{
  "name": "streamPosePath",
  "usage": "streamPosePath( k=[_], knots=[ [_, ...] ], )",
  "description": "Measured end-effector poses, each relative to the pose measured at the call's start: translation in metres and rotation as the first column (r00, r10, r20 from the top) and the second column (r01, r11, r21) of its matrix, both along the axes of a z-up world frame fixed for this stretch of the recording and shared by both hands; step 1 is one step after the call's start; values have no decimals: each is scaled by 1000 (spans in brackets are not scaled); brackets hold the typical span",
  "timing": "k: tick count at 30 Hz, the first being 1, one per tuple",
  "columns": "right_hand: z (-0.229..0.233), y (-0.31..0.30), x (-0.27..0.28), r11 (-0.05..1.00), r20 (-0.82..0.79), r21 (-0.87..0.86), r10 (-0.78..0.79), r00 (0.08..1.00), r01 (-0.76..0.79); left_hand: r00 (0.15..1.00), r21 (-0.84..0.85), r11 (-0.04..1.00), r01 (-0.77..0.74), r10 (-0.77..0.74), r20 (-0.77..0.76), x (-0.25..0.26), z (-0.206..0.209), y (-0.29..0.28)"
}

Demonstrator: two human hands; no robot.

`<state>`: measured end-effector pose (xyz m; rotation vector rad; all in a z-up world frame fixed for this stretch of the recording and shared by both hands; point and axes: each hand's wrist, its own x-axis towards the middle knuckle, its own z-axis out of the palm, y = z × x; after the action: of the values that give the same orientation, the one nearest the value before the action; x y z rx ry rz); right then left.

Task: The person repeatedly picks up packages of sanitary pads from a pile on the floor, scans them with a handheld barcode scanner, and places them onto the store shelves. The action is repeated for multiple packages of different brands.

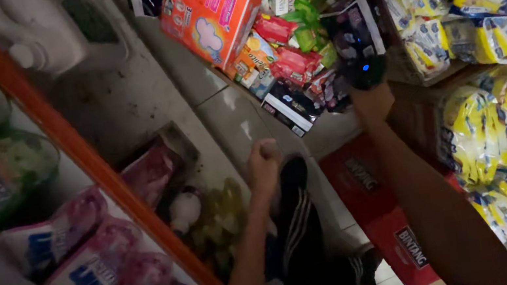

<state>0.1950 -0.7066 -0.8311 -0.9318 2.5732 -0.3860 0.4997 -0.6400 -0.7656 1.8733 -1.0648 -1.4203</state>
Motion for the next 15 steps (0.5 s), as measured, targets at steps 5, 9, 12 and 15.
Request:
streamPosePath(
  k=[5, 9, 12, 15],
  knots=[
    [44, 20, 0, 962, 113, -266, 90, 990, -57, 997, 108, 993, -53, 58, -44, -17, -2, 2],
    [133, 41, 18, 974, 355, -214, 6, 935, 75, 992, 36, 999, -2, 6, -127, -63, 34, -19],
    [222, 71, 39, 874, 663, -357, -12, 749, 330, 914, 324, 946, -24, 152, -376, -89, 130, -47],
    [307, 104, 55, 888, 639, -380, 50, 768, 258, 693, 729, 681, 63, 496, -523, -100, 234, -56]
  ],
)
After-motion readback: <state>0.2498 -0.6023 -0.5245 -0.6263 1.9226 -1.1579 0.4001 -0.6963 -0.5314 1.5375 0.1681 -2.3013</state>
